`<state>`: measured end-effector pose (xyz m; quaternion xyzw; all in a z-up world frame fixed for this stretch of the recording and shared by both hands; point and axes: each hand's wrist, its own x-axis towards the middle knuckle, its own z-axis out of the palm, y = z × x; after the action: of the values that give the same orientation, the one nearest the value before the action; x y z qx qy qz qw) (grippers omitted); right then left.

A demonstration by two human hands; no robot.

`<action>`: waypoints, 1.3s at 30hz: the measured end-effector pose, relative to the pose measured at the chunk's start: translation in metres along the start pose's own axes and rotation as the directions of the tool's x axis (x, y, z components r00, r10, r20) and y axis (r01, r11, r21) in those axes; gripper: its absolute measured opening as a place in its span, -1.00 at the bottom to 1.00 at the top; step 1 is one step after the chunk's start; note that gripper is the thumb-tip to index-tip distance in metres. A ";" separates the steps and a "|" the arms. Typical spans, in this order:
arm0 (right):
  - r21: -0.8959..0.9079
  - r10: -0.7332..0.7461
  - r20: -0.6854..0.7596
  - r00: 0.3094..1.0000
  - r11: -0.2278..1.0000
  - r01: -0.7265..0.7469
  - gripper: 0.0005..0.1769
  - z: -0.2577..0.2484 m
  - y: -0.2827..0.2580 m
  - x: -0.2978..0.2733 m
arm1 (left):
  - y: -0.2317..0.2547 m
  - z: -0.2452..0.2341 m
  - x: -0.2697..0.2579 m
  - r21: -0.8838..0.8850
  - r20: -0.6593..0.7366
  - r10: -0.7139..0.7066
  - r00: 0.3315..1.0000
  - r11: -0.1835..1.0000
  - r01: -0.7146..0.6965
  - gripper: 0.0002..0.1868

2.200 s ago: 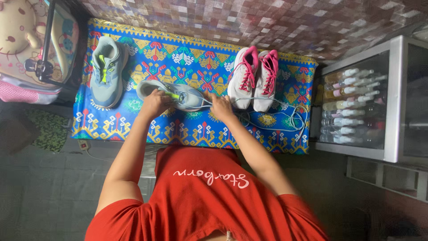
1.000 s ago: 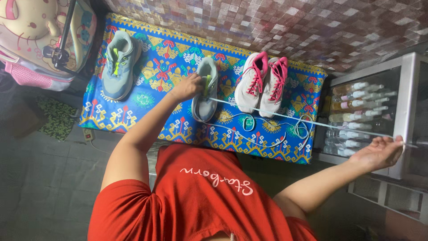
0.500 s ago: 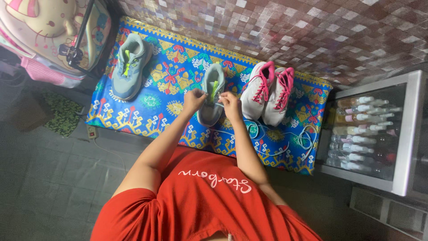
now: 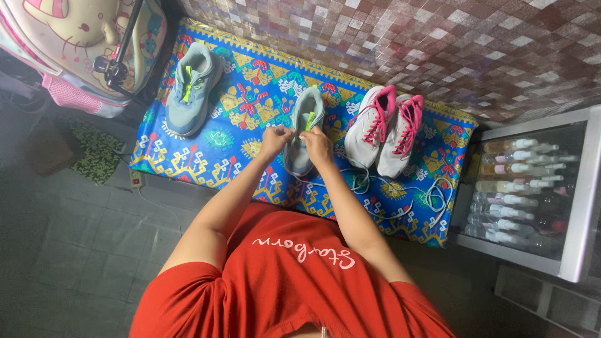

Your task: The person removes the laces from two pairs of shoes and then re-laces each shoe, threading the laces through the eyelets and tying them. The shoes are placed on a patterned mat on a tiled floor.

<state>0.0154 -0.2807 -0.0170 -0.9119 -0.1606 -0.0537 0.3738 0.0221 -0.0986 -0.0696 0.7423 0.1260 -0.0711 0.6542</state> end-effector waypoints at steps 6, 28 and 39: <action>0.179 0.112 -0.010 0.994 0.978 -0.109 -0.86 0.032 0.032 0.001 | -0.022 -0.004 0.002 -0.231 0.108 0.050 0.993 0.973 -0.024 -0.74; -0.253 0.163 0.145 0.976 0.960 -0.123 -0.63 -0.001 0.024 0.009 | -0.017 -0.188 -0.014 -0.951 -0.183 0.005 0.983 0.253 -0.179 -0.87; -0.335 0.114 0.118 0.986 0.940 -0.068 -0.94 -0.007 0.036 0.015 | 0.017 -0.462 -0.144 -0.349 -0.684 0.285 0.672 0.681 -0.644 -0.85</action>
<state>0.0420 -0.3058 -0.0331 -0.9695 -0.1321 -0.0002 0.2064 -0.1386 0.3429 0.0474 0.5041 0.1294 0.3767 0.7663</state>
